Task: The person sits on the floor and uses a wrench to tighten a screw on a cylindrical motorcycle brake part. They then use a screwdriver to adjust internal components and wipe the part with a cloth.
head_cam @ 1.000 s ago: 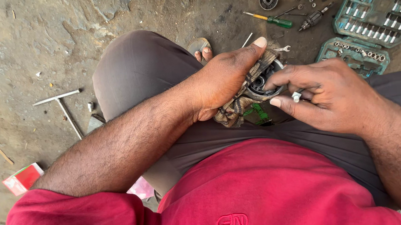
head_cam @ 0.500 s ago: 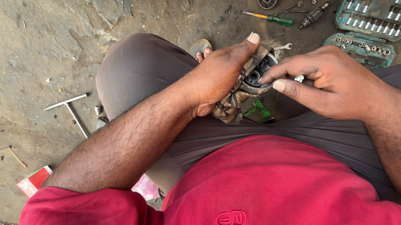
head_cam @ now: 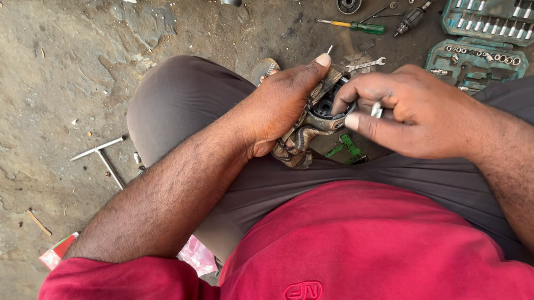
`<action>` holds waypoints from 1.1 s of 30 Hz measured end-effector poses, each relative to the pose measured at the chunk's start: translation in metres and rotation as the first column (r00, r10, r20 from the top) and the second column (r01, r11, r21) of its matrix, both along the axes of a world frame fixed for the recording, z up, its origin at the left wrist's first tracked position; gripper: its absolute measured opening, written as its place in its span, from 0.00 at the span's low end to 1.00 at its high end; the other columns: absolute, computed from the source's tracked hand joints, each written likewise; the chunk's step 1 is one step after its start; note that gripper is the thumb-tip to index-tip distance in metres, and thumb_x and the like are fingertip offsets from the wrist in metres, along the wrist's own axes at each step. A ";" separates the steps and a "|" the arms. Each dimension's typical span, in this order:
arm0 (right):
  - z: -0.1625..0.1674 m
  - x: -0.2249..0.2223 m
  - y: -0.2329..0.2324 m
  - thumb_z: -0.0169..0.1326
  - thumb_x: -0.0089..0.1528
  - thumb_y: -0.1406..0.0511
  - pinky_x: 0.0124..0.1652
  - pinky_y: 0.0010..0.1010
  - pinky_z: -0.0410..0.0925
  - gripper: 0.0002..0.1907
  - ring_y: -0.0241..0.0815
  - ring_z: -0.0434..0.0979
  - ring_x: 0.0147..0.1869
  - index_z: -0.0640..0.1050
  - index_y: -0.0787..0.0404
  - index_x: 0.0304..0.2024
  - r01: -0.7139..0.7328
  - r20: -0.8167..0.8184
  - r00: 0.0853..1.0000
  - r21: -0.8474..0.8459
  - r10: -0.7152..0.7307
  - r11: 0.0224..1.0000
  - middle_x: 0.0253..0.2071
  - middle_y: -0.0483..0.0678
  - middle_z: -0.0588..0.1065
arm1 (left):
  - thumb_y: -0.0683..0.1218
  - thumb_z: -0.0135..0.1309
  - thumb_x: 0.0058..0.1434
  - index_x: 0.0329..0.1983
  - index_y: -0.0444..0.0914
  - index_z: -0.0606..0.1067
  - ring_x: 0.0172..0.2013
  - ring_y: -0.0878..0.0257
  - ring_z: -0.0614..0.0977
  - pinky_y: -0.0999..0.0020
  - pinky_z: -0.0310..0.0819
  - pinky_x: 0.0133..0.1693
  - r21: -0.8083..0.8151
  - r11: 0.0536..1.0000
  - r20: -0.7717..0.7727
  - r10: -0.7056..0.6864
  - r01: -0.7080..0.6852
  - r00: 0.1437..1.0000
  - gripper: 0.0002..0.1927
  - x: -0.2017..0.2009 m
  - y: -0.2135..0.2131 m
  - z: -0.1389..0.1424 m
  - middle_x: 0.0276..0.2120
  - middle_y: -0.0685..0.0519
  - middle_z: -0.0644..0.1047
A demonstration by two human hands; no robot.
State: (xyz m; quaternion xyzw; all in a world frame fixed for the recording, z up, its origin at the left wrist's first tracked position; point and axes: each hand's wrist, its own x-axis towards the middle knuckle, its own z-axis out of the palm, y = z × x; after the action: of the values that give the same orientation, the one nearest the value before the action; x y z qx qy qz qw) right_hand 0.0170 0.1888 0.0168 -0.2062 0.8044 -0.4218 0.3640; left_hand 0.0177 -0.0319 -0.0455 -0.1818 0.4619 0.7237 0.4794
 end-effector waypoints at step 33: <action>-0.150 -0.132 0.053 0.50 0.67 0.56 0.61 0.51 0.66 0.24 0.63 0.73 0.64 0.75 0.59 0.63 -0.012 -0.002 1.000 0.783 0.022 0.622 0.62 0.61 0.73 | 0.58 0.53 0.67 0.48 0.34 0.70 0.43 0.59 0.81 0.62 0.72 0.52 -0.562 0.827 -0.554 -0.369 -0.008 0.746 0.22 -0.015 0.027 0.025 0.38 0.45 0.81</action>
State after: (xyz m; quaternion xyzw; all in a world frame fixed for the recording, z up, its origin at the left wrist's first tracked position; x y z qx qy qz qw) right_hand -0.1152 0.2417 -0.1336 -0.0374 0.9078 -0.0254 0.4169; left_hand 0.0029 -0.0048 -0.0204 -0.0008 0.7941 0.5324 0.2933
